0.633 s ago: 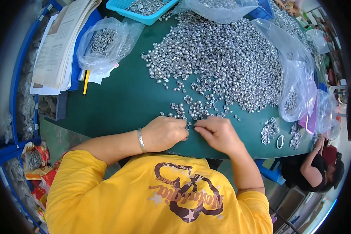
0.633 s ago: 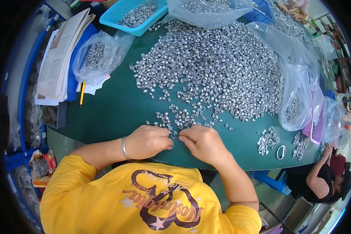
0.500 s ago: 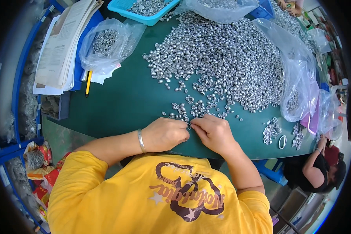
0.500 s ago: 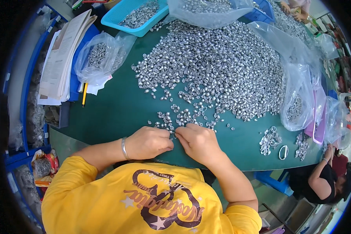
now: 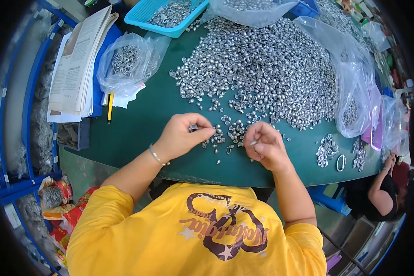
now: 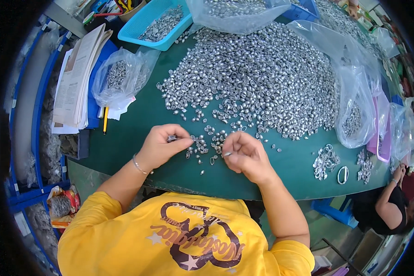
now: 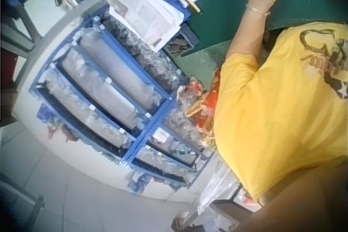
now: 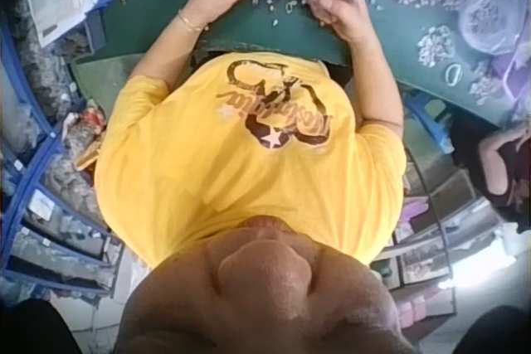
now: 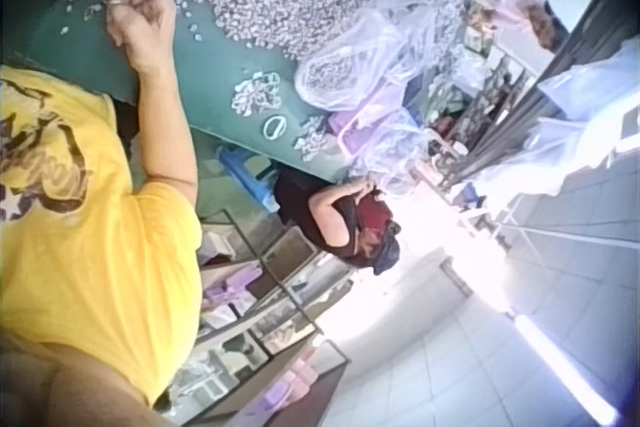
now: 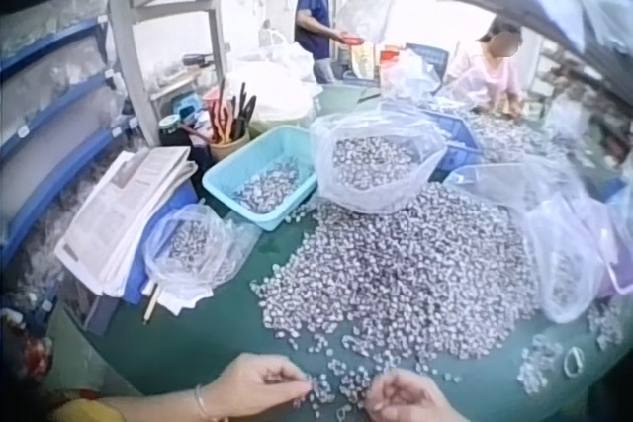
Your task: The person sorts through a large pile of small silver-colored metal components on a green workbench, picking them up one by one or in small handfuls and placing them into different bags and bins.
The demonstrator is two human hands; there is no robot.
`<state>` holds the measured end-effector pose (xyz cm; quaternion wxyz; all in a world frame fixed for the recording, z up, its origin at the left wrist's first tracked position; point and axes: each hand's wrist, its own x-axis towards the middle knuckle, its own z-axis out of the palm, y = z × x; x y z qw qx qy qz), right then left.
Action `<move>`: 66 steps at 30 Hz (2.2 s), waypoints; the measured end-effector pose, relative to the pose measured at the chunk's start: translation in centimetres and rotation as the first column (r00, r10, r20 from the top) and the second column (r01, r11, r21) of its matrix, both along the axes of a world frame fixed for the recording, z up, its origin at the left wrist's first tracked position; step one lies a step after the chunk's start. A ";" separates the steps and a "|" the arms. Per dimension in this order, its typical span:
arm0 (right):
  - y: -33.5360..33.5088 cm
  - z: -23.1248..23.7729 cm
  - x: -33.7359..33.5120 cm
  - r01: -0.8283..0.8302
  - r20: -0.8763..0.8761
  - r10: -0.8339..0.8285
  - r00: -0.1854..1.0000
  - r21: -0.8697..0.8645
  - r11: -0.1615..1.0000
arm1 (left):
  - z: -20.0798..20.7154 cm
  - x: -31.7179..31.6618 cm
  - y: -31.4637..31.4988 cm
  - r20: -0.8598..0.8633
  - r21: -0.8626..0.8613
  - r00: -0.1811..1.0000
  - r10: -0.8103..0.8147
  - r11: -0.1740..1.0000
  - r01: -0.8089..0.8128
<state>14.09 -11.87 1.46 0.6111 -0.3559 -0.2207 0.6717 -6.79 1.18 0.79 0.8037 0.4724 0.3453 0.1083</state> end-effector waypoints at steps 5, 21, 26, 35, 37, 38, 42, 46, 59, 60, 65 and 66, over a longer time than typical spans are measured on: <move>1.2 -0.9 -2.1 -0.201 0.961 -0.237 0.143 0.263 0.944 | -0.8 2.8 -0.1 -0.211 0.946 0.977 -0.018 0.249 0.209; 2.0 -0.4 1.8 0.086 0.598 -0.031 0.801 -0.063 0.994 | -0.4 2.3 0.8 -0.023 0.487 1.000 -0.009 0.873 0.019; 3.1 -0.5 -0.1 -0.076 0.994 -0.097 -0.055 0.093 0.993 | -0.7 3.3 -0.6 -0.297 0.903 0.950 -0.100 0.295 0.314; 2.6 0.5 2.7 0.029 0.495 0.080 0.865 -0.210 0.977 | -0.7 2.1 0.4 -0.212 0.890 0.977 -0.036 0.405 0.209; 2.4 0.3 4.0 -0.012 -0.062 0.005 0.998 -0.109 0.994 | -0.6 2.1 0.6 -0.189 0.888 0.982 -0.023 0.424 0.181; 2.2 0.2 4.3 -0.020 -0.211 0.001 0.977 -0.087 0.996 | -0.6 2.1 0.7 -0.167 0.884 0.986 -0.010 0.441 0.154; 2.8 0.1 2.3 0.002 0.721 0.123 0.682 -0.169 0.986 | 0.2 2.2 1.3 -0.085 0.858 0.995 0.053 0.512 0.046; 2.6 -0.3 0.4 -0.123 0.990 -0.098 -0.102 0.086 0.989 | 0.0 2.7 0.8 -0.176 0.931 0.977 -0.125 0.301 0.206; 1.6 0.1 1.2 -0.012 0.903 -0.090 0.419 0.104 0.994 | 0.1 2.9 1.0 -0.130 0.876 0.991 -0.025 0.465 0.126; 1.7 -0.3 0.8 -0.160 0.988 -0.133 0.080 0.144 0.976 | 0.1 2.9 1.2 -0.088 0.901 0.996 0.002 0.426 0.079; 1.3 -0.6 0.7 -0.061 0.948 -0.140 0.284 0.164 0.985 | 0.4 2.7 1.6 -0.069 0.886 0.996 0.054 0.463 0.036; 0.7 -0.7 1.1 0.017 0.835 -0.129 0.535 0.142 0.990 | 0.4 2.6 1.7 -0.078 0.893 0.995 0.053 0.448 0.046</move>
